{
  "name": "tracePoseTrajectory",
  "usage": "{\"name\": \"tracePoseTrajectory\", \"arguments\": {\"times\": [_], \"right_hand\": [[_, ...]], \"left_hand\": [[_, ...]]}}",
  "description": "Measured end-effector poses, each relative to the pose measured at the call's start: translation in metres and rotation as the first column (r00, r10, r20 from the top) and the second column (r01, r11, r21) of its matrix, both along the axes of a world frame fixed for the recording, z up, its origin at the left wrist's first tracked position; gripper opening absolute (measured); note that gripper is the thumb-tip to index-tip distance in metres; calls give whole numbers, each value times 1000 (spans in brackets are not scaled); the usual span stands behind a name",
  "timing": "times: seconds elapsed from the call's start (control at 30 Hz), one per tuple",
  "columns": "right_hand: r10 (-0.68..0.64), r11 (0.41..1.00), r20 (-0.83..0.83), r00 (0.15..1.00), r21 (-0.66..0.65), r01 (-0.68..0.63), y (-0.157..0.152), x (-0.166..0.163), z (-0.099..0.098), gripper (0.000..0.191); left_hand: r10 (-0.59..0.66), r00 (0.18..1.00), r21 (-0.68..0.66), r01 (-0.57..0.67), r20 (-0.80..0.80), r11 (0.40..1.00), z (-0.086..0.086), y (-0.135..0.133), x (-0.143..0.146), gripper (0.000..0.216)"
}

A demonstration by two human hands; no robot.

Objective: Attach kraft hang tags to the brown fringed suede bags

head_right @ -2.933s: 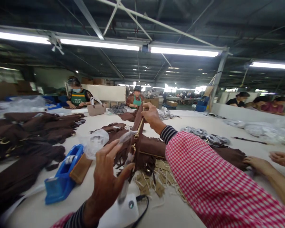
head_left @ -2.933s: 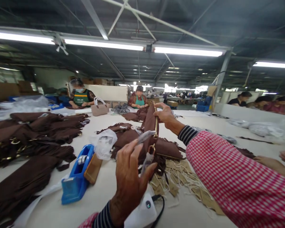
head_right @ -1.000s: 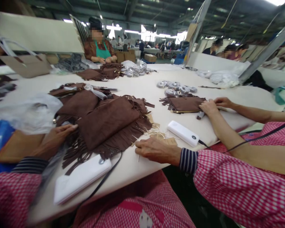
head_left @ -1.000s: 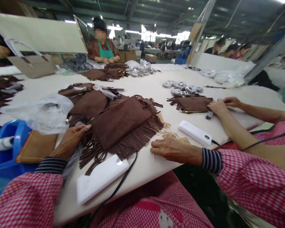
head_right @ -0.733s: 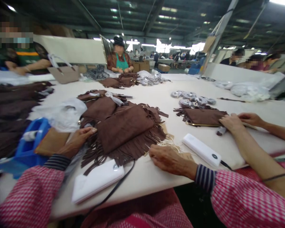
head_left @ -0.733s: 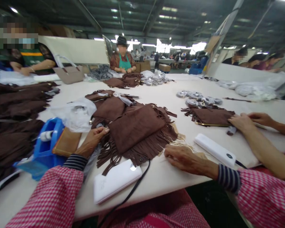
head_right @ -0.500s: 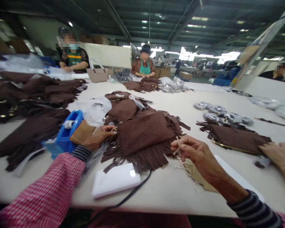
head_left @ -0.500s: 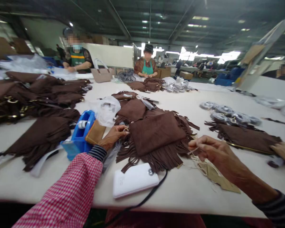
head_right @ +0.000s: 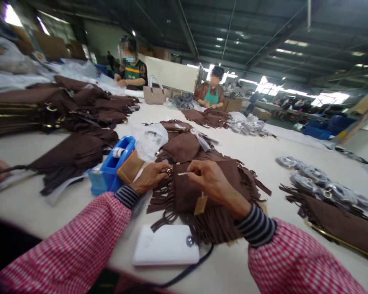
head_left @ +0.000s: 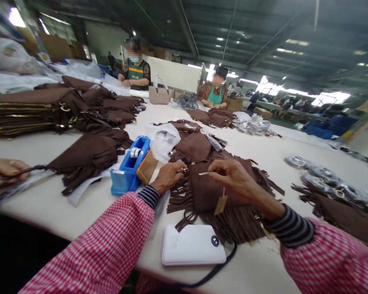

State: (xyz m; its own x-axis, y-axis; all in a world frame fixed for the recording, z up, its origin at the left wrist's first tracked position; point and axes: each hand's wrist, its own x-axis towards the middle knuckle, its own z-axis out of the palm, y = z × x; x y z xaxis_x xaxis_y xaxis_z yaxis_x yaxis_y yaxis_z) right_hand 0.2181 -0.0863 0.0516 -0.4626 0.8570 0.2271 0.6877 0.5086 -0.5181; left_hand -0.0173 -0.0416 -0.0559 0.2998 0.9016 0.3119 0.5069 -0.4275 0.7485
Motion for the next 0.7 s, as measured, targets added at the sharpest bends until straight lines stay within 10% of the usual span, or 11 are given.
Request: {"name": "tracePoseTrajectory", "arguments": {"times": [0.7], "right_hand": [[-90,994,360,929,90,61,41,-41,-25,11]], "left_hand": [[-157,931,-203,233,330,951,-3,8,-8,29]]}}
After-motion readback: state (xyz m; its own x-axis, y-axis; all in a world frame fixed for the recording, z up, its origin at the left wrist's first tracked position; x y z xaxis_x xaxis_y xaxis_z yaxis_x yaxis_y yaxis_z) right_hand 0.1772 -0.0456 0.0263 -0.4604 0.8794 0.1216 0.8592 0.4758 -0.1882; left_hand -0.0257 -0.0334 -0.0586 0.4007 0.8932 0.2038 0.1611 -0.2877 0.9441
